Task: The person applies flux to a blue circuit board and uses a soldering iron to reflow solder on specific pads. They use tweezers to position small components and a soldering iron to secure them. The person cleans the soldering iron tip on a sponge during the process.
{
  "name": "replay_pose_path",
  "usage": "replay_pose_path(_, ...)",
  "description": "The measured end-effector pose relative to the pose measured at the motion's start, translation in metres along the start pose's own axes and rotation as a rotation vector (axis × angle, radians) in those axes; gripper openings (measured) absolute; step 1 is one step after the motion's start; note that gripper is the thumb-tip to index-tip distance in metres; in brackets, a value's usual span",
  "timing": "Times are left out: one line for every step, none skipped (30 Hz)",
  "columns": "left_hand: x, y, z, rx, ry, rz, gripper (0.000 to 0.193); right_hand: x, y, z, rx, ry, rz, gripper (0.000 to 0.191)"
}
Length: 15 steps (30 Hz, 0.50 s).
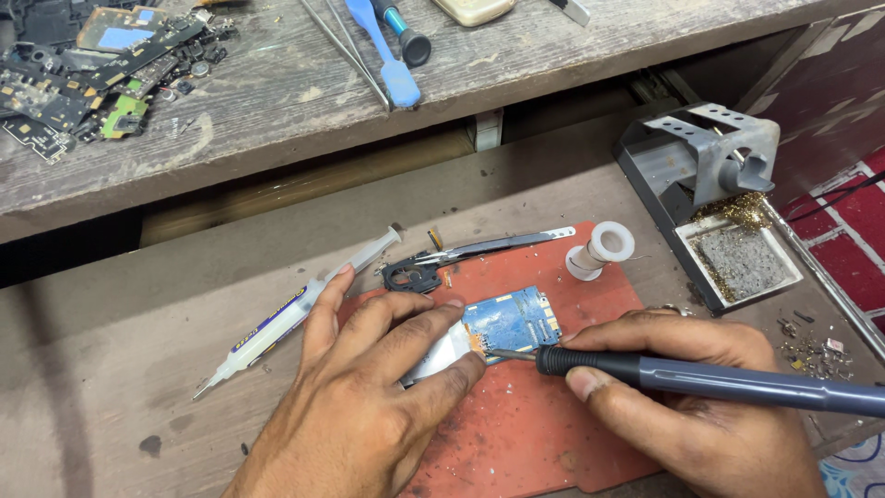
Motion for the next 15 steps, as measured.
replay_pose_path(0.0, 0.0, 0.0, 0.004, 0.003, 0.001, 0.029, 0.0, 0.0, 0.0, 0.009, -0.001, -0.001, 0.026)
replay_pose_path(0.0, 0.0, 0.0, -0.003, -0.002, 0.0, 0.029, -0.001, 0.0, 0.0, 0.017, -0.002, -0.001, 0.026)
replay_pose_path(0.0, 0.0, 0.0, -0.011, -0.006, -0.002, 0.029, -0.001, 0.0, 0.001, 0.024, -0.004, -0.001, 0.026)
replay_pose_path(0.0, 0.0, 0.0, -0.018, -0.011, -0.003, 0.029, -0.001, 0.0, 0.001, 0.027, -0.001, -0.003, 0.025)
replay_pose_path(0.0, 0.0, 0.0, -0.01, -0.009, -0.005, 0.029, -0.001, 0.0, 0.0, 0.03, 0.003, -0.006, 0.025)
replay_pose_path(0.0, 0.0, 0.0, -0.003, -0.009, -0.006, 0.029, -0.001, -0.001, 0.0, 0.033, 0.006, -0.008, 0.025)
replay_pose_path(0.0, 0.0, 0.0, 0.005, -0.008, -0.008, 0.03, -0.001, -0.001, 0.0, 0.04, -0.002, 0.005, 0.024)
replay_pose_path(0.0, 0.0, 0.0, -0.001, -0.005, -0.003, 0.03, -0.002, 0.0, 0.002, 0.046, -0.01, 0.016, 0.023)
replay_pose_path(0.0, 0.0, 0.0, -0.005, -0.003, 0.002, 0.031, -0.002, 0.0, 0.003, 0.052, -0.019, 0.028, 0.022)
replay_pose_path(0.001, 0.0, 0.0, -0.011, 0.0, 0.007, 0.031, -0.003, -0.002, 0.006, 0.09, -0.046, 0.007, 0.022)
replay_pose_path(0.001, 0.0, 0.001, -0.011, -0.004, 0.005, 0.032, -0.003, -0.004, 0.008, 0.128, -0.073, -0.015, 0.022)
replay_pose_path(0.001, -0.001, 0.001, -0.012, -0.008, 0.003, 0.033, -0.004, -0.007, 0.01, 0.166, -0.101, -0.037, 0.022)
replay_pose_path(0.002, -0.001, 0.002, -0.01, -0.013, 0.001, 0.035, -0.004, -0.008, 0.009, 0.2, -0.101, -0.039, 0.023)
replay_pose_path(0.003, -0.001, 0.002, 0.004, -0.003, 0.004, 0.038, -0.003, -0.009, 0.008, 0.234, -0.102, -0.042, 0.024)
replay_pose_path(0.003, -0.001, 0.002, 0.018, 0.008, 0.006, 0.042, -0.003, -0.01, 0.007, 0.269, -0.102, -0.045, 0.025)
Point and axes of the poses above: each hand's wrist, its own x-axis towards the middle knuckle, its own z-axis out of the back of the hand, y = z × x, the point moved 7 cm from there along x, towards the middle knuckle, and after that the axes turned 1 degree about z, right-handed, at the moved point
